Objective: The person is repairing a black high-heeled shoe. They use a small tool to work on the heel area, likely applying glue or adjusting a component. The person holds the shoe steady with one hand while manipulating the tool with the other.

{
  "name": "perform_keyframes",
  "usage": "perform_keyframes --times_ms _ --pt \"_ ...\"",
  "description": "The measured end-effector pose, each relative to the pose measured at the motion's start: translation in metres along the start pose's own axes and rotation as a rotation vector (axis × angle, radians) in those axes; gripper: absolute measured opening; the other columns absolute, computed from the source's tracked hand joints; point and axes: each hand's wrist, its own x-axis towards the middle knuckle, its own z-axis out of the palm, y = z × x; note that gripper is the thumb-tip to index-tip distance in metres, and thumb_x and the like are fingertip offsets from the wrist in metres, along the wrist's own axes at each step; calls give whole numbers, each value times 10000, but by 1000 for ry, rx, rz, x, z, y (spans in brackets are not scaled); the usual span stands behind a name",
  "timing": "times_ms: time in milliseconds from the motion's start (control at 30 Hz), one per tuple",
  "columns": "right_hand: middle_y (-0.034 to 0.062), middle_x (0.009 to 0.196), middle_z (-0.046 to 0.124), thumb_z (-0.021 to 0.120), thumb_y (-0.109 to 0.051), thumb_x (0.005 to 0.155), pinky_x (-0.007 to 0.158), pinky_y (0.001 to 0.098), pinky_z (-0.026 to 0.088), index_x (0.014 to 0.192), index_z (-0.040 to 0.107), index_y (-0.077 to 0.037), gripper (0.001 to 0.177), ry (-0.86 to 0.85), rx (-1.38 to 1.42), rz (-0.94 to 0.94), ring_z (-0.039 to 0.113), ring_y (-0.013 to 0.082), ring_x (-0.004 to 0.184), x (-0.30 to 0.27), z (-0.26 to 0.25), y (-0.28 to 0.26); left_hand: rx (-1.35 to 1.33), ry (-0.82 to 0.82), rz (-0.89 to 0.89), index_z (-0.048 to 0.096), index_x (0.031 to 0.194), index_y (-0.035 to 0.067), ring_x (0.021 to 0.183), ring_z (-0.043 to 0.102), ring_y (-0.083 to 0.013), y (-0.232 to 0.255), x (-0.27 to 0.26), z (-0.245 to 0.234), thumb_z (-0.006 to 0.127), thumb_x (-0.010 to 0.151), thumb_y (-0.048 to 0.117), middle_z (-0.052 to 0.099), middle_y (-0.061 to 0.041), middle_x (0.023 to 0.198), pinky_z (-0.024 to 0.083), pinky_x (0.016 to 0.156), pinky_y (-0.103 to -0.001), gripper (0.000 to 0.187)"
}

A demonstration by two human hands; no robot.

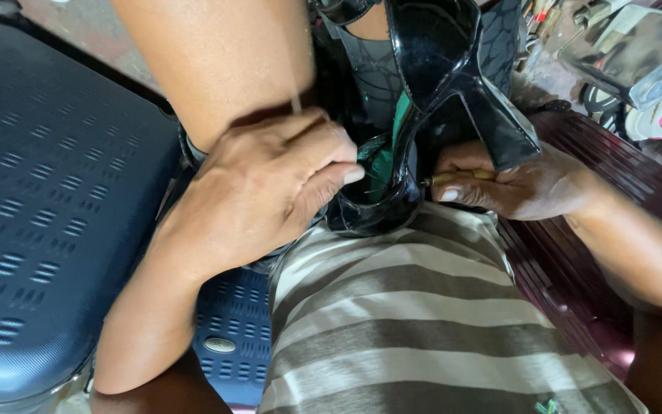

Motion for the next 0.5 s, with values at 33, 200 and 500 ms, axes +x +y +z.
perform_keyframes --times_ms 33,200,500 --pt "36 768 696 614 -279 967 619 280 509 1002 701 -43 253 1 40 2 629 115 706 1 0 -1 -37 53 38 598 977 54 733 639 -208 0 -2 0 721 1000 99 623 -95 893 519 660 -361 133" --pt "15 912 779 550 -300 1006 717 255 596 1057 714 -69 288 31 38 -85 733 92 823 1 2 -7 -596 64 -26 536 889 54 603 453 -83 5 -13 8 631 1002 50 683 -52 932 384 544 -245 147" --pt "9 853 769 575 -149 1015 632 259 542 951 713 -105 159 180 -83 -112 682 91 706 5 15 -19 -283 138 -595 699 1117 84 478 584 -102 14 -30 36 539 1091 130 604 -48 560 473 493 -284 168"
